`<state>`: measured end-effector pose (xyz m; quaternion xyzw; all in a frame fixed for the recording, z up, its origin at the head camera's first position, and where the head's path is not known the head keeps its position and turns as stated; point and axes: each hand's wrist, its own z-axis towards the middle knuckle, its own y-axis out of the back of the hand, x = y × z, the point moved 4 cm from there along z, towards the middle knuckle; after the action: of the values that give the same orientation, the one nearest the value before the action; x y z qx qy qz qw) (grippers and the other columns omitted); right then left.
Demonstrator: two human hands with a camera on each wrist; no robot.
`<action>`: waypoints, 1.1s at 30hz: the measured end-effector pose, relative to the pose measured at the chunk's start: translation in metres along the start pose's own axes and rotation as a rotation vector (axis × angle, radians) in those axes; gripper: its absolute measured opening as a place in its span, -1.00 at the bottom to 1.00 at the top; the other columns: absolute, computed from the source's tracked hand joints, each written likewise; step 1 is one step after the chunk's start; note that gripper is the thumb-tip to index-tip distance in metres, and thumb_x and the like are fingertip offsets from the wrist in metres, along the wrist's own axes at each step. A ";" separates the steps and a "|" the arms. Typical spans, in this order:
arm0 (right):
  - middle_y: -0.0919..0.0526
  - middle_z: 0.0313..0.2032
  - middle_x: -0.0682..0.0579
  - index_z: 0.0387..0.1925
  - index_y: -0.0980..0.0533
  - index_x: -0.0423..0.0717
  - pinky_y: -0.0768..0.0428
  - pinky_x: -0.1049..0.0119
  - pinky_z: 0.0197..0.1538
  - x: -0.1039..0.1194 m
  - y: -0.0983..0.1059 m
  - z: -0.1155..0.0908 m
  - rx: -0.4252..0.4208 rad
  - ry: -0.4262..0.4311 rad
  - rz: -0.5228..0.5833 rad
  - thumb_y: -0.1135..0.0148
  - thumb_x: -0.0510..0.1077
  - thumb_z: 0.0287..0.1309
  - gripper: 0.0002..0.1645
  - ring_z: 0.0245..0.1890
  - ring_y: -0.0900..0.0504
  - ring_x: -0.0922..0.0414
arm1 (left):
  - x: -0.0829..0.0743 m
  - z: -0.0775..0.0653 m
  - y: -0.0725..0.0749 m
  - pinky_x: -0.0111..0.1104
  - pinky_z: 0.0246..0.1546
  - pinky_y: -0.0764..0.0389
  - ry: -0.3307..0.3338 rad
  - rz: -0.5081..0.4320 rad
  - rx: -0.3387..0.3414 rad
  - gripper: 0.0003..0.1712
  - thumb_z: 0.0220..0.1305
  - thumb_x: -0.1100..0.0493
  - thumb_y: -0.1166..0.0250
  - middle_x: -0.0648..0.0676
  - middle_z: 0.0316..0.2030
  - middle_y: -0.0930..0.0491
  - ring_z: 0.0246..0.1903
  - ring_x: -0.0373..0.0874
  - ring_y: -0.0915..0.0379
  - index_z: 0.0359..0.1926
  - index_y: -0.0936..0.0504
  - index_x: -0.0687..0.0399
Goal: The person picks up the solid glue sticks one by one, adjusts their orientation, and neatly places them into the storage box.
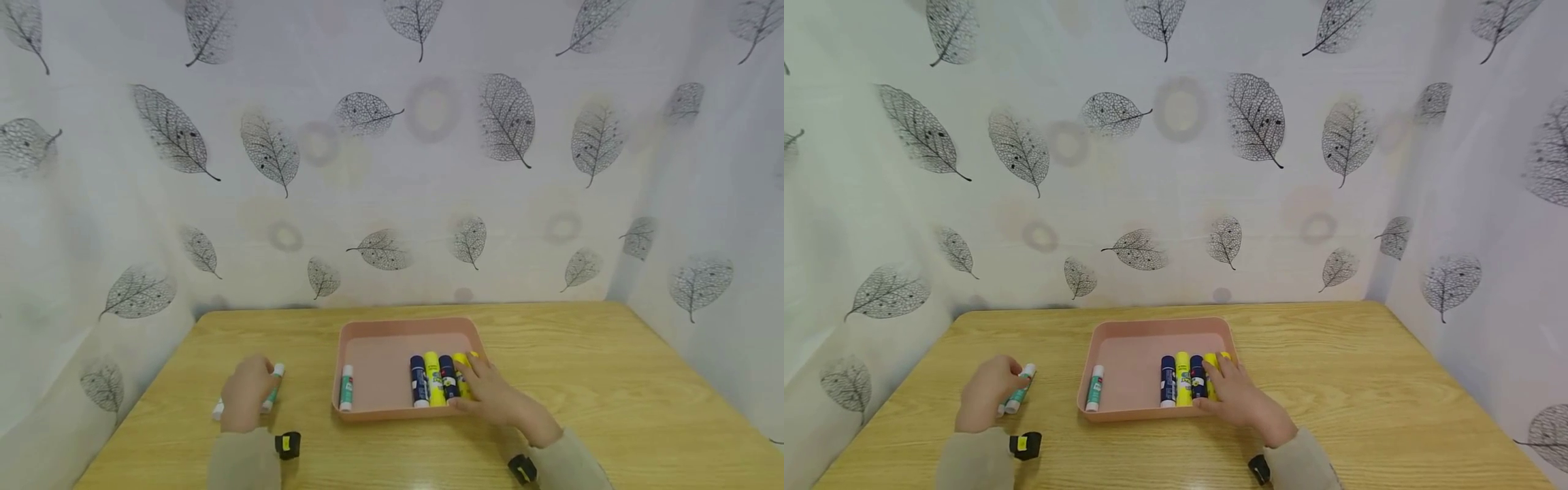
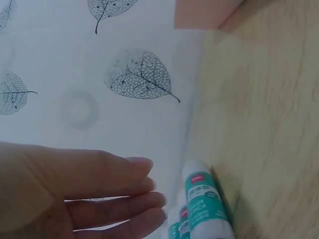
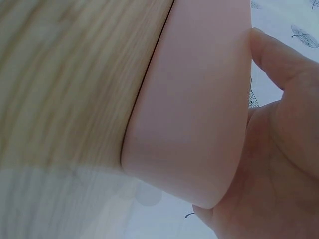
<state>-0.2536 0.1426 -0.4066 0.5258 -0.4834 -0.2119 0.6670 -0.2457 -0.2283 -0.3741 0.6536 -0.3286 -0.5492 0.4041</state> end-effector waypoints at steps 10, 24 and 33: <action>0.05 0.23 -0.41 0.21 -0.12 -0.36 0.13 -0.15 0.18 0.002 0.001 0.000 -0.010 0.021 0.002 -0.04 0.15 0.12 -0.17 0.24 0.12 -0.27 | -0.001 -0.001 -0.009 -0.32 -0.69 -0.34 0.042 -0.048 0.047 -0.86 0.02 0.29 -0.16 0.05 -0.65 -0.37 -0.64 -0.10 -0.31 -0.59 -0.40 0.22; 0.06 0.24 -0.41 0.21 -0.12 -0.34 0.12 -0.15 0.18 0.002 0.002 -0.001 -0.004 0.007 0.010 -0.05 0.15 0.11 -0.17 0.24 0.12 -0.27 | -0.003 0.002 -0.018 -0.28 -0.66 -0.35 0.045 -0.026 0.049 -0.87 0.09 0.32 -0.10 0.11 -0.63 -0.36 -0.62 -0.04 -0.30 -0.54 -0.38 0.27; 0.05 0.24 -0.38 0.22 -0.11 -0.33 0.12 -0.14 0.18 0.002 0.002 -0.001 -0.005 -0.009 0.009 -0.07 0.13 0.11 -0.18 0.24 0.12 -0.26 | -0.009 0.008 -0.033 -0.29 -0.57 -0.42 0.018 -0.026 0.086 -0.90 -0.04 0.38 -0.19 0.12 -0.56 -0.42 -0.54 -0.04 -0.35 -0.47 -0.44 0.36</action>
<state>-0.2523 0.1420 -0.4039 0.5210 -0.4883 -0.2125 0.6671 -0.2559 -0.2070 -0.4000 0.6795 -0.3397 -0.5337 0.3716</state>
